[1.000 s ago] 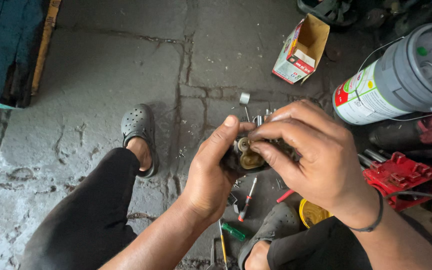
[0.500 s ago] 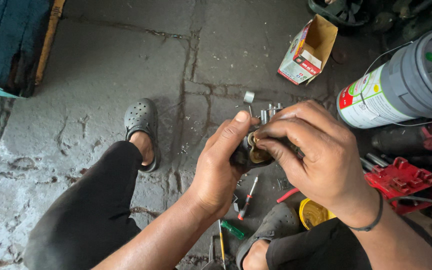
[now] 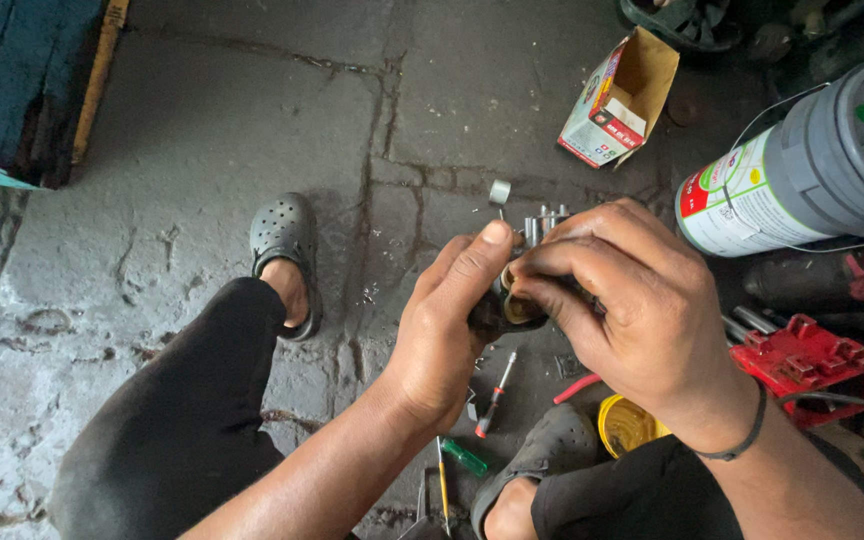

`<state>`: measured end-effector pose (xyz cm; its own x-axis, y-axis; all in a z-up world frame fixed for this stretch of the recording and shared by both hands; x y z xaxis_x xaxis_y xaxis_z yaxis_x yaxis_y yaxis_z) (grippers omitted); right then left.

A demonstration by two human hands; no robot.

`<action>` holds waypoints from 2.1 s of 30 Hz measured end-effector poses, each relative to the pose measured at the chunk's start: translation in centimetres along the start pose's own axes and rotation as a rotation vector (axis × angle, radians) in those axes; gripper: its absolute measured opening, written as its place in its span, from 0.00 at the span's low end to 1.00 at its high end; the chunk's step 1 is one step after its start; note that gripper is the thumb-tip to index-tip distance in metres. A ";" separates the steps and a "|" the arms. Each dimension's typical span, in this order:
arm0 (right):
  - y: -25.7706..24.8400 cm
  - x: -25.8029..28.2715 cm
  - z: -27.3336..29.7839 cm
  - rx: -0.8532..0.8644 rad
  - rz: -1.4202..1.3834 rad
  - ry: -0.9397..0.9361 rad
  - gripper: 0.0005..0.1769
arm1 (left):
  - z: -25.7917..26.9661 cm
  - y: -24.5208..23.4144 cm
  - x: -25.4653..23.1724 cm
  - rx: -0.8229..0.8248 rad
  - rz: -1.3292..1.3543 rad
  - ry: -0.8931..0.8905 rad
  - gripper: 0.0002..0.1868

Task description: The person disassembles and reassembles a mechanical component, handling small springs, screws, and internal parts by hand and using a screwdriver.

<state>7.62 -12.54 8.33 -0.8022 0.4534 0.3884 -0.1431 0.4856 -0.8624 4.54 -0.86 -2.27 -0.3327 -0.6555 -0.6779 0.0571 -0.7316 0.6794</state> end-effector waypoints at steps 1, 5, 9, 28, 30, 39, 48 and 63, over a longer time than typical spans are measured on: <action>0.0 0.0 0.0 -0.002 -0.001 0.003 0.10 | 0.0 0.0 0.0 0.001 -0.009 -0.003 0.24; 0.1 -0.2 0.0 -0.006 -0.021 0.022 0.10 | 0.1 0.1 -0.1 -0.007 -0.048 0.004 0.25; 0.2 -0.4 0.0 -0.005 -0.043 0.028 0.11 | 0.0 0.2 -0.2 0.001 -0.063 0.022 0.27; 0.5 0.2 -0.1 -0.002 0.039 0.019 0.08 | 0.1 -0.2 -0.5 -0.050 -0.200 0.081 0.27; 0.6 0.1 -0.1 -0.003 0.059 0.014 0.08 | -0.1 -0.3 -0.4 -0.054 -0.206 0.095 0.27; -0.4 -0.9 0.8 -0.037 -0.071 0.076 0.09 | -0.5 -0.3 0.4 -0.023 0.100 -0.018 0.26; -3.7 -4.6 2.7 -0.025 -0.391 0.440 0.06 | -0.1 0.1 -0.5 0.014 0.117 0.001 0.28; 14.5 -14.9 40.1 -0.811 -1.198 1.365 0.07 | 0.8 -2.5 -3.0 0.174 -0.165 0.071 0.31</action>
<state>-5.78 -42.21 -23.01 0.4363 -0.3262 0.8386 0.3905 0.9083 0.1502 4.61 3.11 -1.71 -0.2570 -0.5459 -0.7974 -0.1571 -0.7906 0.5919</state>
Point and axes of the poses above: each hand's wrist, its own z-axis away from the middle knuckle, its own y-axis out of the palm, x = y × z, the point moved 5 cm from there along -z, towards the middle knuckle, and after that the axes turned 11 degrees about x, right-handed, at the moved point
